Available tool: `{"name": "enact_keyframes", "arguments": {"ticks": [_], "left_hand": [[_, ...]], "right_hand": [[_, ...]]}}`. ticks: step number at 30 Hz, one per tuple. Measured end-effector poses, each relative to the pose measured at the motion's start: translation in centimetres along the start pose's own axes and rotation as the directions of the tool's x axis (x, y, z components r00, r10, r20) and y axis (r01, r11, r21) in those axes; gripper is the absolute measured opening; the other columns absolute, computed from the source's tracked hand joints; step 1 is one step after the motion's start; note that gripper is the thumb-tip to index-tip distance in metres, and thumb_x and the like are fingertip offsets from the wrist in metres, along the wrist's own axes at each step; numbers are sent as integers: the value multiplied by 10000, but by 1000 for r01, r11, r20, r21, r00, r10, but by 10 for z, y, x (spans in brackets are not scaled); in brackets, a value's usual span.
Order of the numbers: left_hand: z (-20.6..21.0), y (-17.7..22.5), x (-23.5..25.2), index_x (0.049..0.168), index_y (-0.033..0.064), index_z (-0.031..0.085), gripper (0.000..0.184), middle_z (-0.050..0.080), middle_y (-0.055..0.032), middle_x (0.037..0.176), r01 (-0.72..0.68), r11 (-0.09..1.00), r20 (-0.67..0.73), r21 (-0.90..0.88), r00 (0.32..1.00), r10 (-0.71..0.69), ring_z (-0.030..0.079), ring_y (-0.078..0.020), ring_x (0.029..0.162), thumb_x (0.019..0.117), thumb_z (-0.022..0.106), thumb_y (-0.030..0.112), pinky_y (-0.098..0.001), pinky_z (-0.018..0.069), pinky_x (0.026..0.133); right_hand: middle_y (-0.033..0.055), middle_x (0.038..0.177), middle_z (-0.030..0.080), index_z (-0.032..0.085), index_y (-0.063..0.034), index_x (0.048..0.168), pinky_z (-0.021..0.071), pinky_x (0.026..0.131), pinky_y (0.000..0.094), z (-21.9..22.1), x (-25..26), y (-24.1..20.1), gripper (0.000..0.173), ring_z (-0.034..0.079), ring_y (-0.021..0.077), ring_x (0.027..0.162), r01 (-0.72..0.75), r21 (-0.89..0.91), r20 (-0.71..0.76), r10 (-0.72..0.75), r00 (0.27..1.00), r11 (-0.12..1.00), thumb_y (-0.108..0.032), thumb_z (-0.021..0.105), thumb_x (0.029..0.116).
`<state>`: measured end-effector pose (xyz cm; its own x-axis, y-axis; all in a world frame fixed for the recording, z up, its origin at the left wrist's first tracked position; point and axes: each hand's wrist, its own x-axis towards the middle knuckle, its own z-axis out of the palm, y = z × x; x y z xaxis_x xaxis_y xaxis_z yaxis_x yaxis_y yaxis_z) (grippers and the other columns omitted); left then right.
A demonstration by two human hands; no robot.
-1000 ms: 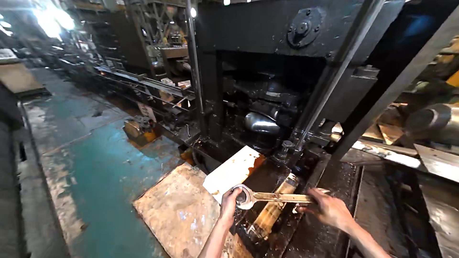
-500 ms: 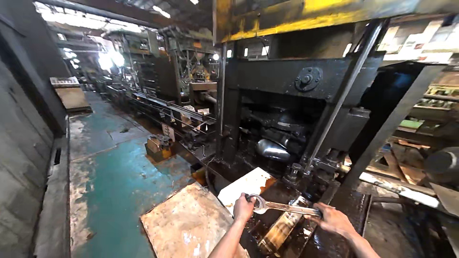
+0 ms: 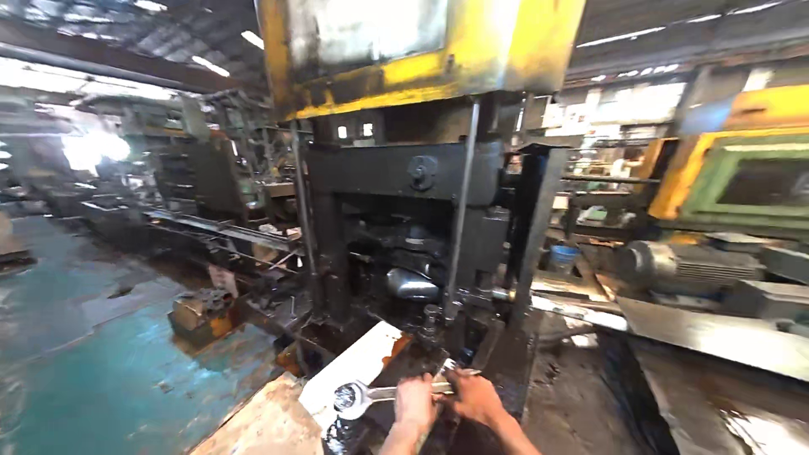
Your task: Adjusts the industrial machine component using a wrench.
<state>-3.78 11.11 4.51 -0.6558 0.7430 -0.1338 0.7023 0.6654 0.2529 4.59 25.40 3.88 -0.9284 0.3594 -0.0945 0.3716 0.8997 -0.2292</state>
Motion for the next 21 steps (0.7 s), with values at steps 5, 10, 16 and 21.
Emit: {"name": "enact_keyframes", "arguments": {"ticks": [5, 10, 16, 21], "left_hand": [[-3, 6, 2, 1241, 95, 688, 395, 688, -178, 1268, 79, 997, -16, 9, 997, -79, 634, -381, 1220, 978, 601, 376, -591, 495, 1019], [-16, 3, -10, 1244, 52, 691, 423, 666, -205, 1302, -48, 997, -86, -56, 995, 43, 607, -390, 1259, 1027, 563, 393, -611, 466, 1045], [12, -2, -16, 1178, 55, 716, 435, 696, -208, 1226, -96, 988, -195, -124, 978, 70, 643, -400, 1187, 961, 616, 419, -627, 490, 1006], [16, 21, -18, 1313, 92, 655, 449, 688, -200, 1258, 0, 994, 6, -113, 1000, 1, 644, -399, 1190, 956, 614, 361, -616, 484, 1011]], "right_hand": [[153, 1379, 625, 631, -139, 1337, 496, 964, 652, -6, -2, -5, 650, 623, 393, 1227, -7, -62, 24, 8, 1000, 998, -641, 564, 930], [197, 1304, 665, 627, -130, 1372, 466, 997, 662, -28, -25, -21, 534, 617, 415, 1226, -83, -17, -24, 82, 996, 996, -443, 671, 942], [164, 1293, 679, 645, -168, 1348, 496, 961, 653, 1, -25, -7, 634, 644, 398, 1192, -47, -89, -164, 32, 986, 995, -641, 607, 928], [154, 1369, 636, 633, -152, 1348, 510, 918, 665, -1, -35, 8, 656, 655, 411, 1164, -47, -74, 19, 49, 999, 996, -657, 583, 932]]}}
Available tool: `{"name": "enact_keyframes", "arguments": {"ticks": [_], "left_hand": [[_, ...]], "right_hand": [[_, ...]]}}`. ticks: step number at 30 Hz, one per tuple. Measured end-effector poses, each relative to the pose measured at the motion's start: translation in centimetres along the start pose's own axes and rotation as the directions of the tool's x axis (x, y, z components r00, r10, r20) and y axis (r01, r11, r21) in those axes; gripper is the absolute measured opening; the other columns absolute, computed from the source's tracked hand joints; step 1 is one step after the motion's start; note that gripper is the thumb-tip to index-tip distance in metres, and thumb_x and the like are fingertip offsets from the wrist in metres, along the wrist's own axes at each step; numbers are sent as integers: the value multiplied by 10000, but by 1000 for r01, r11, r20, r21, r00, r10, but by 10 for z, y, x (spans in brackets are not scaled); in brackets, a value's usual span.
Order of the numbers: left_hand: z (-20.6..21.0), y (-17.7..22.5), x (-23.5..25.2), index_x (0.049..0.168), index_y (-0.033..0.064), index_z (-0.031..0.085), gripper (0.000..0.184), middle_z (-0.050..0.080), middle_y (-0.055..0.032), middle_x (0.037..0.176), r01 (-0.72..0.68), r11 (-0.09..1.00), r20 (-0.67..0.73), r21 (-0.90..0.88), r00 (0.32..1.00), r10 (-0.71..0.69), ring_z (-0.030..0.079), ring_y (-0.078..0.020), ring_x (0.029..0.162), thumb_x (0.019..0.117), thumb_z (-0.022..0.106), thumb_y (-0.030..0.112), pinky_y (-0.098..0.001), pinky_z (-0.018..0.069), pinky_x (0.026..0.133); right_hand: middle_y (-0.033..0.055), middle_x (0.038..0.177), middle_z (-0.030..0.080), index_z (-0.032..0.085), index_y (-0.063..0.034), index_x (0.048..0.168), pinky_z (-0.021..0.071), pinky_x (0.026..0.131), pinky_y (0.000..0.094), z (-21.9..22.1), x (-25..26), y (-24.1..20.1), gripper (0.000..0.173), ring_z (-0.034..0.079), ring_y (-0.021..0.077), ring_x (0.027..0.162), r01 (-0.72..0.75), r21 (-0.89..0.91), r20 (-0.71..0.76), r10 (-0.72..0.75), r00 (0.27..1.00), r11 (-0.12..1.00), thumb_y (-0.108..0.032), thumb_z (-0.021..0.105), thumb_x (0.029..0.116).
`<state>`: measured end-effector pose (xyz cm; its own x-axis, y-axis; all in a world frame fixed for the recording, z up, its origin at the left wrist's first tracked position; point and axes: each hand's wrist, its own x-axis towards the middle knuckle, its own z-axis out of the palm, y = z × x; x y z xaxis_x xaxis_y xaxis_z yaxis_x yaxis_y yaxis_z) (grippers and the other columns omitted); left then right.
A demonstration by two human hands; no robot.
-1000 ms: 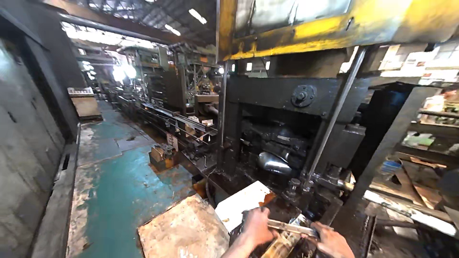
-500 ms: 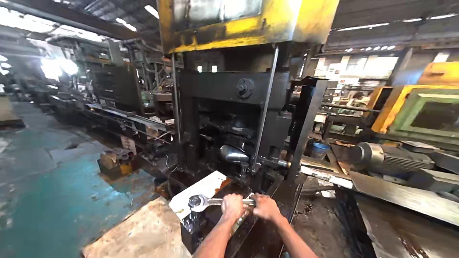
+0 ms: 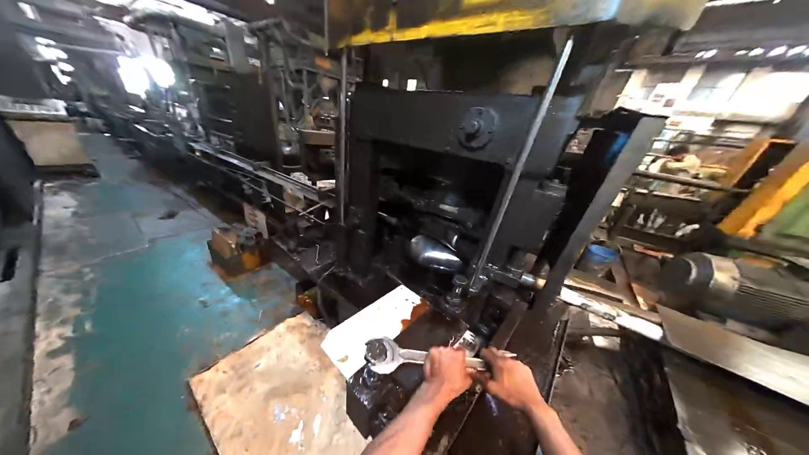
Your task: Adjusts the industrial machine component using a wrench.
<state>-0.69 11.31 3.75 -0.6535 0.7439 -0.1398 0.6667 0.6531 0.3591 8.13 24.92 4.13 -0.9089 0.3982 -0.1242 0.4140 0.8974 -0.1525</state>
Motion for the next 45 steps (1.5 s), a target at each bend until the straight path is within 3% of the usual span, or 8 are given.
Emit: {"name": "enact_keyframes", "arguments": {"ticks": [14, 20, 23, 26, 29, 32, 36, 45], "left_hand": [[-13, -5, -13, 1215, 100, 702, 392, 717, -171, 1182, -56, 996, -64, -62, 997, 52, 672, -362, 1143, 974, 614, 397, -592, 524, 952], [-25, -13, -8, 1469, 77, 521, 669, 662, -200, 1304, -173, 983, -5, -56, 985, 173, 632, -382, 1214, 890, 700, 361, -587, 487, 1028], [-31, -39, -18, 1555, 50, 400, 942, 509, -216, 1509, -279, 950, 21, -142, 958, 285, 474, -364, 1415, 852, 748, 571, -534, 331, 1203], [-47, -92, -44, 1487, 26, 500, 878, 482, -280, 1500, -277, 900, -181, -337, 957, 227, 490, -409, 1390, 836, 792, 539, -517, 422, 1157], [-52, -161, -49, 1411, -23, 555, 788, 563, -246, 1431, -226, 820, -395, -526, 919, 0, 565, -362, 1326, 848, 796, 473, -485, 483, 1108], [-48, -205, -45, 1391, -8, 541, 569, 668, -171, 1300, -94, 505, -158, -858, 984, -85, 643, -248, 1226, 1019, 610, 417, -444, 506, 1076], [-36, -215, -40, 1505, 15, 482, 646, 513, -182, 1527, 35, 259, 58, -965, 995, 80, 478, -246, 1430, 1115, 282, 490, -473, 372, 1200], [-31, -206, -24, 1411, -3, 577, 635, 594, -206, 1421, 71, 235, 102, -969, 988, 120, 558, -275, 1336, 1119, 287, 481, -481, 437, 1131]], "right_hand": [[167, 1303, 665, 652, -153, 1320, 504, 897, 669, -17, -14, -14, 558, 653, 414, 1148, -53, -59, -49, 50, 998, 997, -527, 686, 907], [128, 1306, 666, 654, -169, 1304, 535, 856, 635, -29, -1, -9, 597, 678, 387, 1102, -58, -106, -36, 54, 998, 993, -562, 727, 861], [141, 1167, 709, 701, -124, 1120, 534, 808, 636, -25, 10, 2, 356, 690, 390, 1040, -27, -53, -46, 25, 999, 998, -379, 748, 876], [121, 1100, 715, 718, -112, 1040, 534, 810, 626, -31, 16, 14, 234, 689, 360, 1008, 44, 9, -29, -44, 999, 999, -274, 764, 878], [90, 1059, 719, 732, -132, 1002, 539, 791, 616, -48, 17, 13, 218, 691, 336, 973, 63, -20, -54, -64, 996, 998, -271, 806, 852], [115, 1066, 714, 727, -111, 998, 525, 786, 639, -70, 12, 1, 220, 683, 361, 981, 33, -52, -18, -34, 999, 998, -235, 814, 838], [114, 1033, 715, 723, -114, 966, 519, 785, 635, -102, 6, -15, 180, 678, 361, 982, 9, -114, -3, -9, 1000, 993, -218, 803, 842], [125, 1159, 711, 744, -122, 1061, 508, 866, 659, -129, 0, -30, 243, 656, 375, 1104, -43, -193, 20, 48, 999, 980, -206, 791, 837]]}}
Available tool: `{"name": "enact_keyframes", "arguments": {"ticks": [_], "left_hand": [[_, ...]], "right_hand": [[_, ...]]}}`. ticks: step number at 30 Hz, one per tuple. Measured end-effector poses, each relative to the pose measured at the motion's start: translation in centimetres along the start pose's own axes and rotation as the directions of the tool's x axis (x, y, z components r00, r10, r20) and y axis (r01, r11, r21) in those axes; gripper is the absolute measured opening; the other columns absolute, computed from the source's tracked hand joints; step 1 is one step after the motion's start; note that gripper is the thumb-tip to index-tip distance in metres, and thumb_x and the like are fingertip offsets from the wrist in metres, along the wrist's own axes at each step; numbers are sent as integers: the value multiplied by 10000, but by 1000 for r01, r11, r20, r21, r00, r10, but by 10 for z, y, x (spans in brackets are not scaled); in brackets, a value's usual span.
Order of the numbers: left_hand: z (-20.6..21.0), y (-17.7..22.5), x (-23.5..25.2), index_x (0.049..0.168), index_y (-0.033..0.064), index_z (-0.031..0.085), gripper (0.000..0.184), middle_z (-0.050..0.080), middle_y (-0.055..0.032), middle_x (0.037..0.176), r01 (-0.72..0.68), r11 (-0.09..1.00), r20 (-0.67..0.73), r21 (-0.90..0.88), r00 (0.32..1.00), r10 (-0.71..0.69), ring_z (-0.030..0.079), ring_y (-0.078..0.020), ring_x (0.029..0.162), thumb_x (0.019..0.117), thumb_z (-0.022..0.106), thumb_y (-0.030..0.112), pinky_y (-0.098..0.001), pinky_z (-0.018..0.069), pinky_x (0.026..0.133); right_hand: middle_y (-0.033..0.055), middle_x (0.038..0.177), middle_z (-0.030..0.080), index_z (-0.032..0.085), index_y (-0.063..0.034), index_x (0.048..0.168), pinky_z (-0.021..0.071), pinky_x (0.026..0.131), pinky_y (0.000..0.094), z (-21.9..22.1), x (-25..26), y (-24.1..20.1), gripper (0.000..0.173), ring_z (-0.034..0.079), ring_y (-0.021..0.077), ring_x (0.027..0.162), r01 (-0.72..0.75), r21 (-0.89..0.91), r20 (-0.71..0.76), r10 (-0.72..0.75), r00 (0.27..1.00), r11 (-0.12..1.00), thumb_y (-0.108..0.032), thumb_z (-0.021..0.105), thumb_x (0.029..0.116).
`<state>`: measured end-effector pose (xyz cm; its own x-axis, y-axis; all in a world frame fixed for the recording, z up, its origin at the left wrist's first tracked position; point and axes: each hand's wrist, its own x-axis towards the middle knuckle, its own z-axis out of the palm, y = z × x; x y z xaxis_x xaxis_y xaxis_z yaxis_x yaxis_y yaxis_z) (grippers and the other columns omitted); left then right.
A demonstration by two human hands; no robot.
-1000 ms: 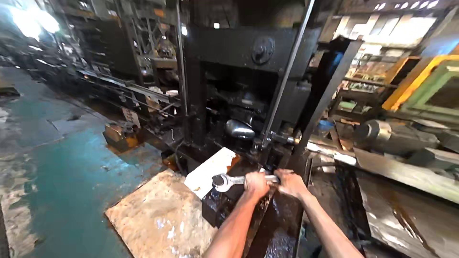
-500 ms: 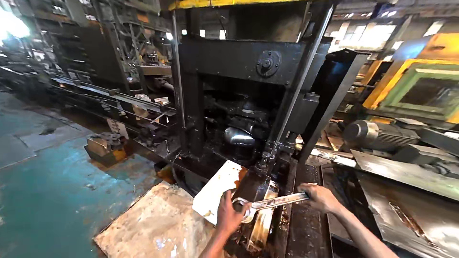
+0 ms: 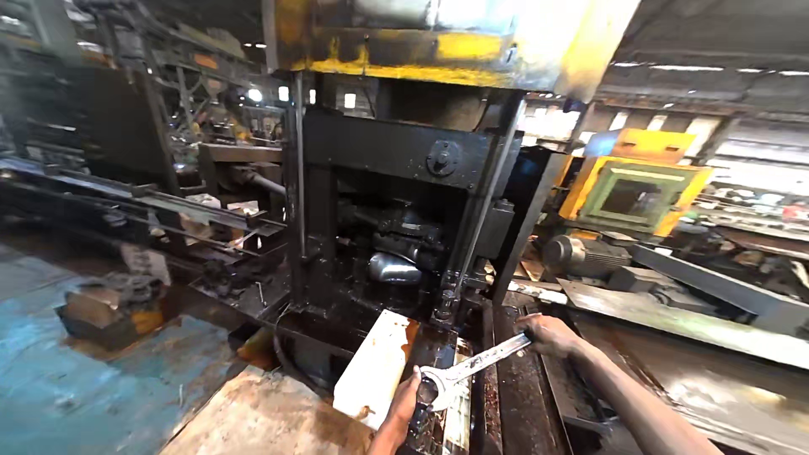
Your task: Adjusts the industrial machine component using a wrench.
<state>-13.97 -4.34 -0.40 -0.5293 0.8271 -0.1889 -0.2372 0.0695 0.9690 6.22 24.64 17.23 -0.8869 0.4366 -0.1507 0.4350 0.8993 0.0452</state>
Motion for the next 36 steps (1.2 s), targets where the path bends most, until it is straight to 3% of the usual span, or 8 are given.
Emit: {"name": "enact_keyframes", "arguments": {"ticks": [5, 7, 12, 16, 18, 24, 27, 36], "left_hand": [[-3, -3, -1, 1357, -16, 597, 444, 660, -183, 1310, -51, 999, 50, -10, 997, 51, 639, -225, 1210, 1061, 574, 314, -416, 508, 1065], [-5, -1, -1, 1344, -21, 610, 423, 657, -181, 1320, -68, 998, 66, 8, 996, 67, 628, -216, 1228, 1044, 610, 278, -404, 493, 1084], [-9, -4, 2, 1323, -40, 603, 342, 631, -193, 1330, -64, 998, 85, -29, 994, 66, 608, -218, 1224, 1059, 551, 172, -397, 490, 1066], [-9, -7, 4, 1345, -36, 598, 402, 641, -178, 1336, -77, 995, 119, -55, 989, 83, 616, -203, 1227, 1075, 545, 258, -389, 491, 1072], [-11, -9, 7, 1333, -35, 604, 404, 654, -180, 1305, -80, 996, 140, -44, 987, 85, 632, -207, 1203, 1072, 549, 269, -394, 507, 1057], [-10, -9, 7, 1378, -29, 586, 466, 600, -195, 1406, -71, 997, 114, -6, 991, 72, 570, -233, 1309, 1088, 505, 327, -420, 453, 1122], [-8, -7, 6, 1366, -33, 595, 466, 597, -200, 1412, -63, 998, 99, 15, 993, 61, 563, -244, 1323, 1093, 499, 332, -429, 445, 1132], [3, 6, 8, 1241, -61, 650, 401, 681, -228, 1215, 31, 996, 23, 87, 999, -33, 649, -293, 1148, 1086, 529, 288, -474, 506, 1024]], "right_hand": [[129, 1153, 714, 745, -124, 1077, 502, 863, 659, -26, -4, -8, 234, 662, 381, 1086, -24, -26, 6, 24, 1000, 999, -183, 783, 853], [104, 1108, 726, 750, -149, 1057, 517, 851, 638, -32, -6, 3, 241, 676, 353, 1048, -36, -36, -38, 35, 999, 999, -250, 808, 846], [127, 1167, 708, 736, -148, 1121, 510, 876, 653, -17, -45, -9, 274, 657, 381, 1107, -197, 55, -97, 202, 975, 979, -225, 782, 862], [134, 1096, 711, 738, -121, 1079, 517, 861, 642, 46, -83, -15, 264, 669, 369, 1038, -253, 233, -80, 277, 958, 939, -195, 796, 833], [165, 1136, 701, 726, -89, 1127, 504, 908, 645, 81, -101, -16, 331, 660, 384, 1068, -275, 313, -20, 295, 955, 909, -231, 813, 841], [187, 1089, 701, 708, -73, 1122, 501, 922, 637, 156, -139, -46, 375, 661, 383, 1039, -380, 507, 25, 428, 904, 774, -269, 831, 826], [185, 1134, 701, 707, -86, 1148, 496, 936, 645, 165, -147, -69, 380, 657, 385, 1081, -452, 522, 62, 496, 866, 724, -256, 825, 830], [177, 1257, 677, 687, -99, 1244, 488, 1004, 614, 153, -177, -135, 471, 635, 378, 1184, -577, 481, 112, 606, 787, 660, -363, 799, 871]]}}
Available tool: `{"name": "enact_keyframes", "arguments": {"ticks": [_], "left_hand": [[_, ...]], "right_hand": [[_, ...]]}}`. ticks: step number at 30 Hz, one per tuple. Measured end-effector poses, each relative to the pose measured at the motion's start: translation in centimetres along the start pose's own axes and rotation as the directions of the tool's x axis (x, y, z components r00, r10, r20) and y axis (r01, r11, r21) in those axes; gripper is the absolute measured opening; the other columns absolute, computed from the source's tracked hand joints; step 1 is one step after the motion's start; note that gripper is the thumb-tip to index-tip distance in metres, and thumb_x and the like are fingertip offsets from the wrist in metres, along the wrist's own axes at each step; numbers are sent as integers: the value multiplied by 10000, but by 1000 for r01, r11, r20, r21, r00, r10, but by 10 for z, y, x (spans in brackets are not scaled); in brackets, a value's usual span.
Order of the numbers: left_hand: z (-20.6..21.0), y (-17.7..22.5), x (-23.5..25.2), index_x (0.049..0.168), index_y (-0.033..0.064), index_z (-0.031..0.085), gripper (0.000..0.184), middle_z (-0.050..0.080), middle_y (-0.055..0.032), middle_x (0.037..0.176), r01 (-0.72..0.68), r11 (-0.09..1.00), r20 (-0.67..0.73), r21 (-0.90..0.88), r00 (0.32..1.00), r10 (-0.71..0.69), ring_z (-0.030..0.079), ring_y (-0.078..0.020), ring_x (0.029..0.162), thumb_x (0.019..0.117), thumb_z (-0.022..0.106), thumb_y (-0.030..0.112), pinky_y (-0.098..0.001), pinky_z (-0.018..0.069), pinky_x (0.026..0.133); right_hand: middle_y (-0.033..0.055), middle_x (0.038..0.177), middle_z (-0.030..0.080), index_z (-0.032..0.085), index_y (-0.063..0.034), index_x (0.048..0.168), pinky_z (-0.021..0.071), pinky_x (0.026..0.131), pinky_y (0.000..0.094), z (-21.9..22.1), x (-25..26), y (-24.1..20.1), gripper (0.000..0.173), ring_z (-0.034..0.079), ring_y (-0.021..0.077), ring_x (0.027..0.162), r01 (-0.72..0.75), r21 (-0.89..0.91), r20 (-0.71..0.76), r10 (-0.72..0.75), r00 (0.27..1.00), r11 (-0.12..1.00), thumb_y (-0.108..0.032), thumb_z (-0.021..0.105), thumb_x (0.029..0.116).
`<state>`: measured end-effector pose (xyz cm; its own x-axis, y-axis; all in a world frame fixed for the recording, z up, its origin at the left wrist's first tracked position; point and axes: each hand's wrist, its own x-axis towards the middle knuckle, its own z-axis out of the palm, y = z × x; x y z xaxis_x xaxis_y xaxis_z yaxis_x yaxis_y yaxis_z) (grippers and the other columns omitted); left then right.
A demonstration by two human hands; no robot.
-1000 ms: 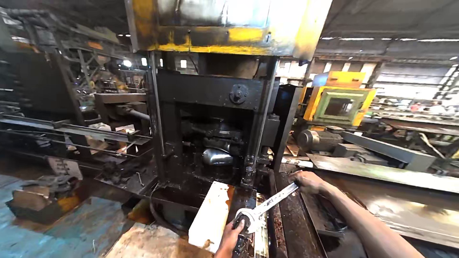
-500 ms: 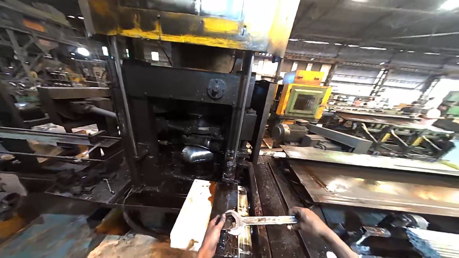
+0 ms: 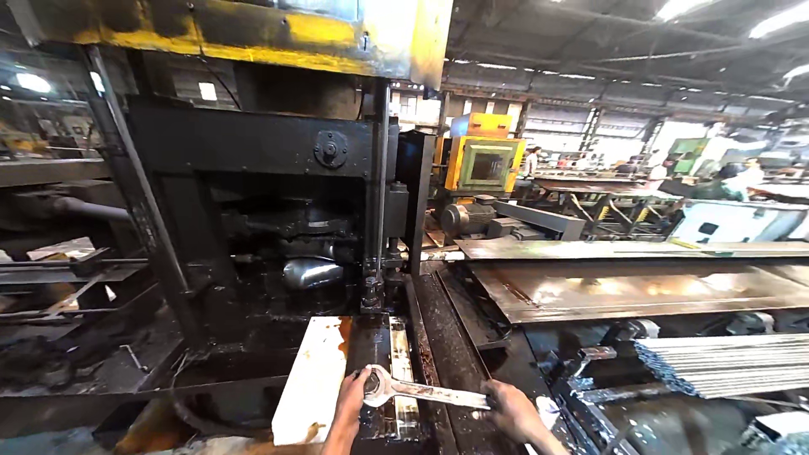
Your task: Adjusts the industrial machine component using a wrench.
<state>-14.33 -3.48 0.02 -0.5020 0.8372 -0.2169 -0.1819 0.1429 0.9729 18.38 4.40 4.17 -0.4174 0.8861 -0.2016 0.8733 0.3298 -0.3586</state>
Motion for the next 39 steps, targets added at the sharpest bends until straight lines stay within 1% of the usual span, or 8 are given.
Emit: {"name": "enact_keyframes", "arguments": {"ticks": [4, 14, 19, 27, 30, 33, 36, 39], "left_hand": [[2, 4, 1, 1173, -68, 671, 381, 696, -228, 1128, 11, 999, -16, 37, 1000, -10, 668, -294, 1053, 1077, 553, 282, -481, 527, 955], [4, 5, 4, 1156, -65, 677, 343, 708, -220, 1077, 16, 998, -47, 55, 999, -13, 686, -280, 995, 1063, 585, 252, -464, 550, 917], [4, 3, 6, 1167, -61, 674, 356, 701, -222, 1098, 47, 997, -50, 61, 998, -44, 676, -284, 1013, 1058, 596, 269, -469, 540, 926], [4, 4, 7, 1200, -70, 658, 400, 690, -238, 1139, 42, 995, -50, 90, 998, -37, 669, -309, 1055, 1066, 575, 298, -491, 531, 949], [7, 3, 1, 1192, -50, 674, 397, 686, -240, 1131, -36, 965, -105, 260, 992, 65, 649, -327, 1070, 1071, 565, 312, -517, 504, 963], [15, 13, -18, 1305, -18, 636, 421, 683, -277, 1203, -165, 745, -151, 647, 930, 336, 644, -436, 1177, 1028, 636, 300, -600, 485, 1024], [31, 16, -39, 1292, -71, 650, 591, 613, -348, 1296, -419, 460, 104, 783, 817, 567, 573, -525, 1245, 875, 802, 320, -625, 455, 1071], [61, 22, -53, 1384, 62, 628, 783, 630, -233, 1359, -554, 189, 503, 810, 824, 261, 579, -395, 1302, 812, 787, 572, -528, 440, 1126]], "right_hand": [[188, 1307, 648, 661, -83, 1277, 503, 971, 628, 10, -43, -16, 485, 642, 403, 1172, -28, -20, -13, 28, 1000, 999, -385, 753, 909], [177, 1279, 653, 658, -80, 1264, 496, 993, 603, 8, -33, -12, 484, 631, 380, 1182, 1, 22, 7, -1, 1000, 1000, -396, 752, 909], [150, 1329, 637, 637, -111, 1305, 510, 949, 619, 10, -44, -23, 523, 637, 381, 1180, -88, -15, -3, 88, 996, 996, -459, 718, 923], [170, 1328, 632, 635, -105, 1313, 497, 986, 612, 6, -40, -19, 526, 622, 386, 1207, -38, -7, 16, 38, 999, 999, -455, 711, 928], [156, 1365, 615, 622, -121, 1336, 504, 959, 626, 7, -43, -23, 522, 624, 390, 1203, -65, -28, 20, 65, 998, 998, -443, 696, 931], [152, 1373, 614, 617, -129, 1345, 508, 946, 635, 7, -41, -24, 526, 626, 393, 1204, -76, -33, 20, 77, 997, 997, -442, 695, 929], [149, 1375, 613, 620, -132, 1338, 515, 932, 634, 8, -40, -25, 525, 634, 391, 1187, -73, -31, 9, 73, 997, 997, -452, 694, 928], [159, 1383, 602, 611, -119, 1347, 513, 935, 636, 6, -44, -27, 518, 627, 397, 1194, -79, -24, 22, 79, 997, 997, -432, 685, 941]]}}
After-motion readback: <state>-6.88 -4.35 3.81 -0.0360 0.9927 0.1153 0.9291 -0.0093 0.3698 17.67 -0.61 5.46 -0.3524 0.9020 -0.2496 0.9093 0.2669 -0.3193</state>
